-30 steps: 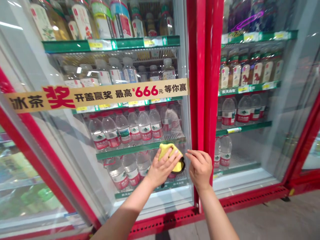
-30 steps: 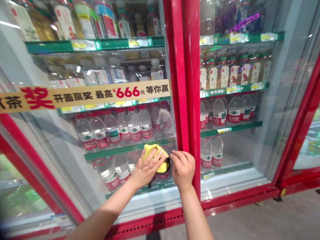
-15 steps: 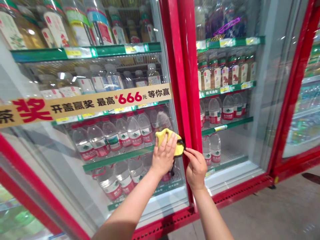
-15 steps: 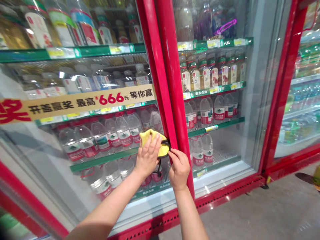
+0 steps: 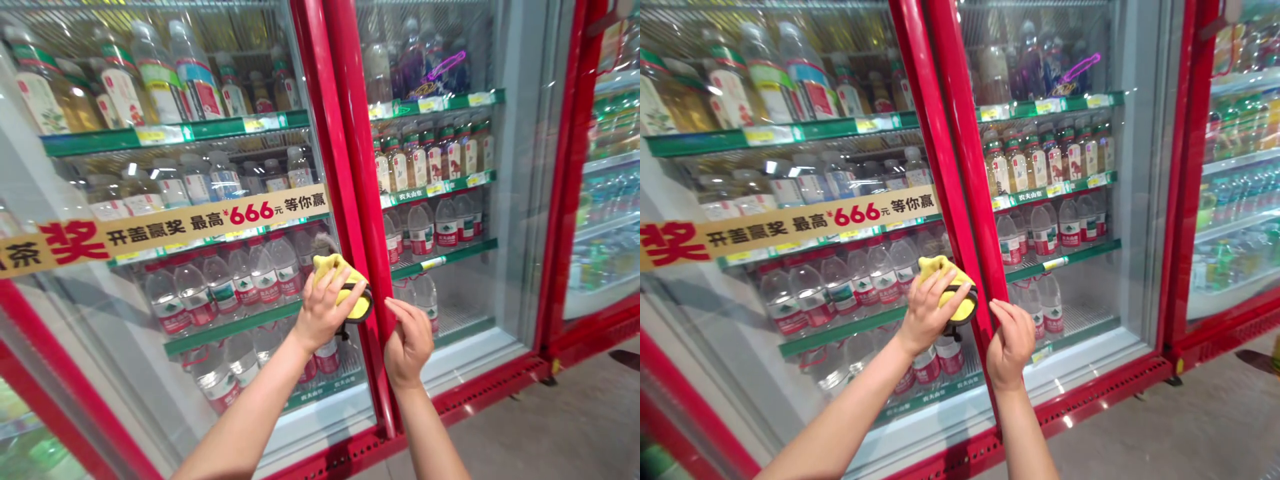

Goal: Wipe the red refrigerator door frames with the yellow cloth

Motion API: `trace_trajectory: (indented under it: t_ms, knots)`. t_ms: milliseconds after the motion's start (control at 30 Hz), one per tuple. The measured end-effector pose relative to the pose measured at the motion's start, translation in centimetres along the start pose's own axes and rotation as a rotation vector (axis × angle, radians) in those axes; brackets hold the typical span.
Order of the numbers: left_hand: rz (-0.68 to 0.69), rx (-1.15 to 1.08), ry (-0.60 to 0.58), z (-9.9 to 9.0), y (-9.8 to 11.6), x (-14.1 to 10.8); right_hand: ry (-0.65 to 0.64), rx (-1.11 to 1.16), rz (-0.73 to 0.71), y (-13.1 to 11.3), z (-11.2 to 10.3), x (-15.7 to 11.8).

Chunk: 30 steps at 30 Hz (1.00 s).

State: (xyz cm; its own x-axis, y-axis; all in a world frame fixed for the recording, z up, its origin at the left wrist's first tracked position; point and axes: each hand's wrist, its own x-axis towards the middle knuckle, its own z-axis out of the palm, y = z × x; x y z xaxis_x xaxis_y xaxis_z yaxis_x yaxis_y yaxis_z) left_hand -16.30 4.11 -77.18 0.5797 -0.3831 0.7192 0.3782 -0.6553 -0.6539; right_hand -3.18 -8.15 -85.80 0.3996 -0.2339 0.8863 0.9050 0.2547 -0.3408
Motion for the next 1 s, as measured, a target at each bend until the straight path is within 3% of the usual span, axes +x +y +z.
trace_trajectory:
  t_ms: [100, 167, 300, 367, 467, 533, 600, 700, 800, 867, 967, 1000]
  knots:
    - [-0.009, 0.024, -0.101, 1.6, 1.3, 0.9, 0.016, -0.002, 0.008, 0.0, -0.5, 0.1]
    - [0.062, 0.000, -0.148, 2.4, 2.2, -0.4, 0.009, -0.010, 0.017, 0.2, -0.7, -0.2]
    - [0.269, -0.061, -0.113, 2.9, 2.6, -2.9, -0.054, -0.001, 0.026, 0.5, -0.9, -0.8]
    - [0.208, -0.038, -0.109, 2.8, 1.8, -1.9, -0.073, -0.004, 0.035, 0.4, -0.8, -0.8]
    - [-0.052, 0.057, -0.104, 2.8, 0.4, 1.2, -0.064, -0.011, 0.068, -0.1, -0.5, -0.5]
    - [-0.126, 0.095, -0.097, 2.9, 0.4, 1.9, -0.051, -0.003, 0.093, -0.6, -0.3, -0.3]
    - [-0.059, 0.093, -0.089, 2.9, 1.2, 0.4, -0.053, 0.007, 0.102, -0.9, -0.2, -0.1]
    - [0.108, 0.052, -0.112, 2.7, 3.4, -4.5, -0.072, 0.013, 0.081, -0.7, -0.2, -0.1]
    - [0.137, 0.067, -0.177, 2.4, 4.4, -7.9, -0.085, 0.012, 0.060, 0.0, -0.2, -0.2]
    - [0.171, 0.064, -0.181, 2.2, 3.7, -7.4, -0.089, 0.016, 0.048, 0.4, -0.2, -0.3]
    - [0.213, 0.046, -0.136, 1.9, 1.2, -3.7, -0.094, 0.023, 0.035, 0.6, 0.2, -0.1]
    - [0.168, 0.069, -0.131, 1.7, 0.4, -2.4, -0.096, 0.018, 0.028, 0.6, 0.3, 0.0]
